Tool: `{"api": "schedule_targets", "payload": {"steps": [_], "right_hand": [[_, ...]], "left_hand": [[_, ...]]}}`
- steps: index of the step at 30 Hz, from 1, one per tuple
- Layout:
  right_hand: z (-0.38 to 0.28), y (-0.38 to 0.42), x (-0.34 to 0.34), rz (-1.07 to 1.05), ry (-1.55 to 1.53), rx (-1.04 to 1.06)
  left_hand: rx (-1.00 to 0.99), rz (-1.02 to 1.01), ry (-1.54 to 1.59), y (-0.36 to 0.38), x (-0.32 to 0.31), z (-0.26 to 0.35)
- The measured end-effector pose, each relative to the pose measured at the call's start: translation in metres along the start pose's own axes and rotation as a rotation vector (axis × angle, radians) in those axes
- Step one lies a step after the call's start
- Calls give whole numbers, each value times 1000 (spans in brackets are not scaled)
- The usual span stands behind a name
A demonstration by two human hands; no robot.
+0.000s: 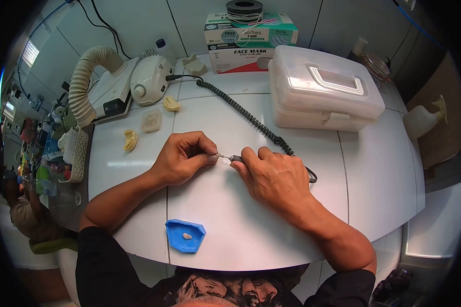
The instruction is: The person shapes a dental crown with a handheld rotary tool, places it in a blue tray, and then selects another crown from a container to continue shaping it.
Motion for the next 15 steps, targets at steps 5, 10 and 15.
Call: {"api": "schedule_targets", "payload": {"steps": [5,10,15], "right_hand": [[-1,0,2,-16,2,-22],[-1,-1,2,-19,10,-24],[-2,0,2,-8,3,-14]], "left_hand": [[-2,-1,-1,0,0,0],[-5,0,-6,0,0,1],[4,-3,9,0,0,-2]]}}
Point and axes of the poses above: each hand's wrist, its own y-axis away from the middle knuckle, its own x-axis out of the back of the hand, z = x × y, the point moved 4 cm from there along -y, towards the middle knuckle, and after that the axes turned 8 degrees about -x, right-handed, at the moved point
